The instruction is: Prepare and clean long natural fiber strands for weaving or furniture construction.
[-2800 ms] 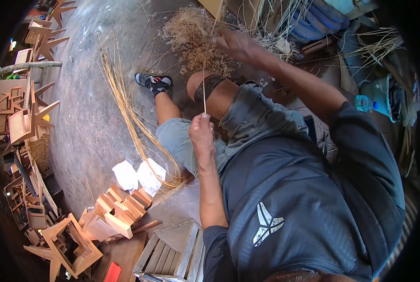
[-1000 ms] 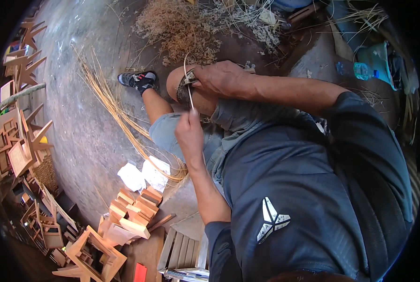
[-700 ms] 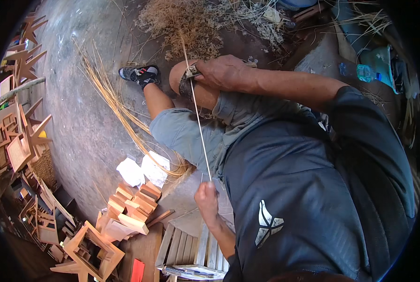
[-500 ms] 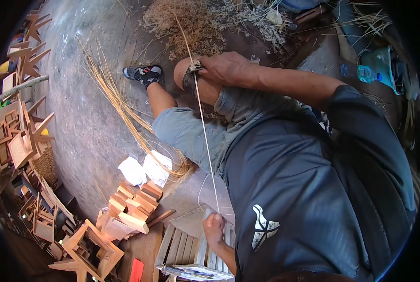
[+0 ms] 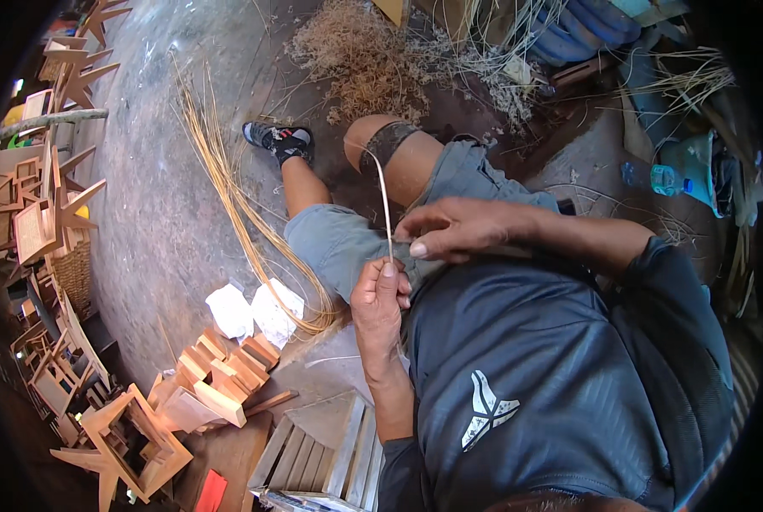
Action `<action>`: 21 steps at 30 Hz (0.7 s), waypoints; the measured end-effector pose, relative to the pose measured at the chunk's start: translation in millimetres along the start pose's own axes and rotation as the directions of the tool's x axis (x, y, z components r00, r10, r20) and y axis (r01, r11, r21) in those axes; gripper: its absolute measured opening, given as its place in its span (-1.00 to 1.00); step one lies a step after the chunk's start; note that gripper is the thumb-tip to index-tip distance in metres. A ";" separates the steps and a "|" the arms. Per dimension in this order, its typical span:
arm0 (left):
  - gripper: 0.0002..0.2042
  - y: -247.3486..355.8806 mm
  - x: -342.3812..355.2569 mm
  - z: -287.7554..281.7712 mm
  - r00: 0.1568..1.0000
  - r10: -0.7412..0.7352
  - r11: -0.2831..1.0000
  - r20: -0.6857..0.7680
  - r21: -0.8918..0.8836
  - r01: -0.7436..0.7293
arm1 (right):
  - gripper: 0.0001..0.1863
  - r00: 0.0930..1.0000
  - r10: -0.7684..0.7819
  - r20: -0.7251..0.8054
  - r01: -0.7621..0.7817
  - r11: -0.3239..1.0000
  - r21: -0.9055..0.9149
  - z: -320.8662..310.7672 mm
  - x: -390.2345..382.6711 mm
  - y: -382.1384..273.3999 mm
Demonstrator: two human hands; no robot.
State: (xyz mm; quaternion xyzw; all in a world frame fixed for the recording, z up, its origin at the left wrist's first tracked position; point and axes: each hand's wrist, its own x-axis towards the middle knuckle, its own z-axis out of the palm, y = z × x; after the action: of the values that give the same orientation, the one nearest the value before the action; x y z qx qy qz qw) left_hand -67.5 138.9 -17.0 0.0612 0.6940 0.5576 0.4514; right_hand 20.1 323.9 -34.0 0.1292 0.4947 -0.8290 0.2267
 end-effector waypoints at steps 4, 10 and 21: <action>-0.80 1.0 -3.4 1.8 0.998 -0.047 0.999 0.045 0.005 0.047 | -0.60 0.996 0.023 0.088 -0.052 0.937 0.345 -1.8 19.1 3.7; -0.82 -21.6 -17.6 -14.6 0.984 0.033 0.998 -0.175 0.063 -0.022 | -0.70 0.970 -0.208 -0.125 0.213 0.977 0.025 -44.0 52.0 -18.9; -0.84 -23.6 -28.0 -31.7 0.898 0.203 0.957 -0.391 0.273 -0.097 | -0.75 0.976 -0.067 0.206 -0.005 0.945 0.327 28.5 89.5 10.8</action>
State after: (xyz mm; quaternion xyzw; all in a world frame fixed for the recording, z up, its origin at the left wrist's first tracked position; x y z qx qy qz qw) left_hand -63.3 90.9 -21.9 0.0506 0.8310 0.5003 0.2379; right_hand -51.5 272.3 -67.8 0.0668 0.3256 -0.9118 0.2411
